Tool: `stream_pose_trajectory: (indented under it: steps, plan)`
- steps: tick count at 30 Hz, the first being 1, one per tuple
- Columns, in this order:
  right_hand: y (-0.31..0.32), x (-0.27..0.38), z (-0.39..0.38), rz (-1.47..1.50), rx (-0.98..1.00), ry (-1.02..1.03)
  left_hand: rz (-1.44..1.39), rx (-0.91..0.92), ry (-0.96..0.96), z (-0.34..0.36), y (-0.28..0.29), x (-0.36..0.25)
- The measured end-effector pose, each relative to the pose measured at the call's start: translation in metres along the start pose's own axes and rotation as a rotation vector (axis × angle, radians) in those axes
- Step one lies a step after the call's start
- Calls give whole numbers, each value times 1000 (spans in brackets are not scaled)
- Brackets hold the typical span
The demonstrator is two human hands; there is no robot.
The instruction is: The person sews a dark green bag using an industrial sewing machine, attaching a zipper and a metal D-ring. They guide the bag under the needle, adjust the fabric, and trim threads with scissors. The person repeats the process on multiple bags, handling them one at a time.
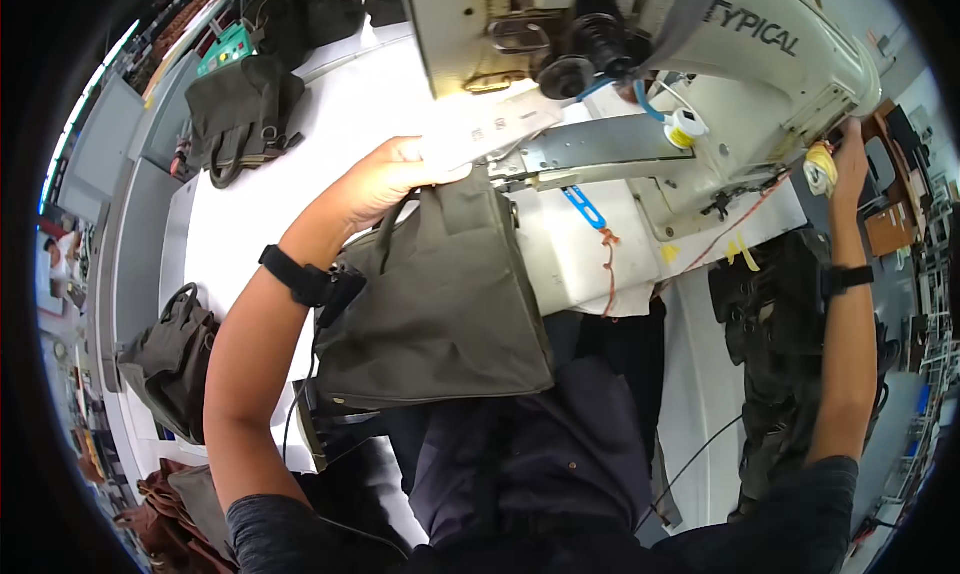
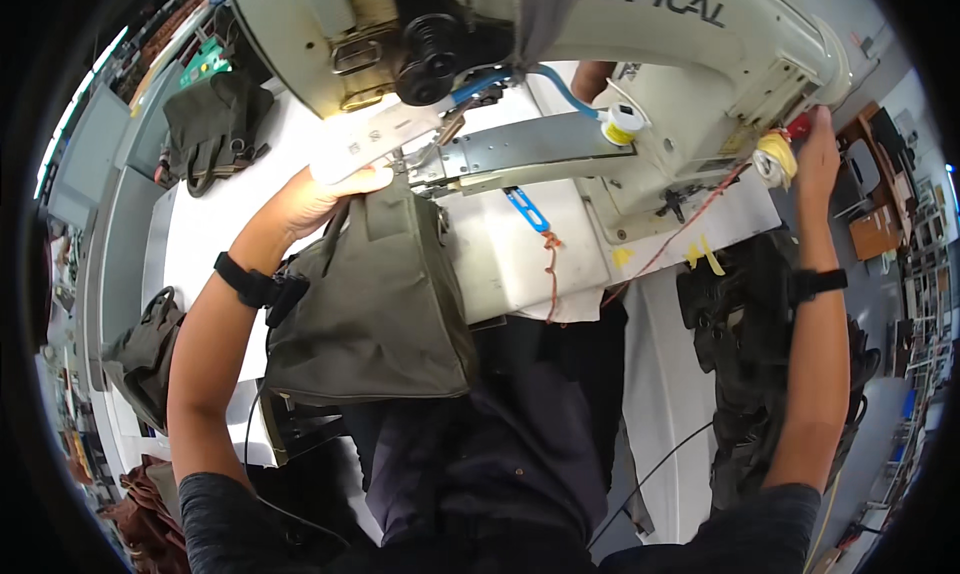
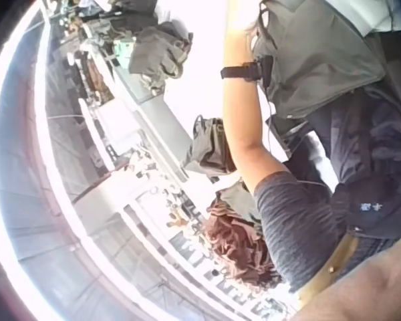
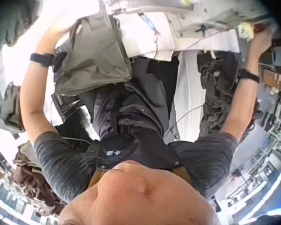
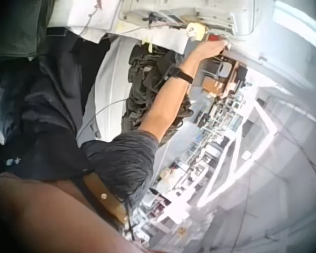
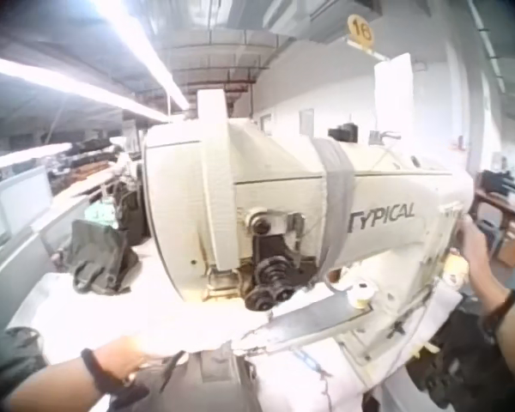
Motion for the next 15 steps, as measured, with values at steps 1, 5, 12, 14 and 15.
stream_pose_trajectory:
  steps: [1, 5, 12, 14, 15]
  plan:
    - [11, -13, 16, 150, 3, 16, -19, 0, -11, 2, 2, 2]
    - [27, 41, 102, 540, 144, -29, 11, -6, -19, -5, -1, -1]
    - [13, 45, 120, 403, -17, -34, -101, 31, 82, 6, 7, 10]
    - [18, 67, 39, 627, -349, -53, -84, 15, 56, 4, 9, 5]
    - [16, 71, 23, 656, -329, -132, -80, 16, 68, 3, 10, 7]
Point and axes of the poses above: each hand's wrist, its own z-axis towards the middle knuckle, its own y-axis out of the back of the hand, x = y × z, the point moved 10 cm from there along z, towards the middle knuckle, and after that the axes turned 1 degree about z, right-handed, at the moved point
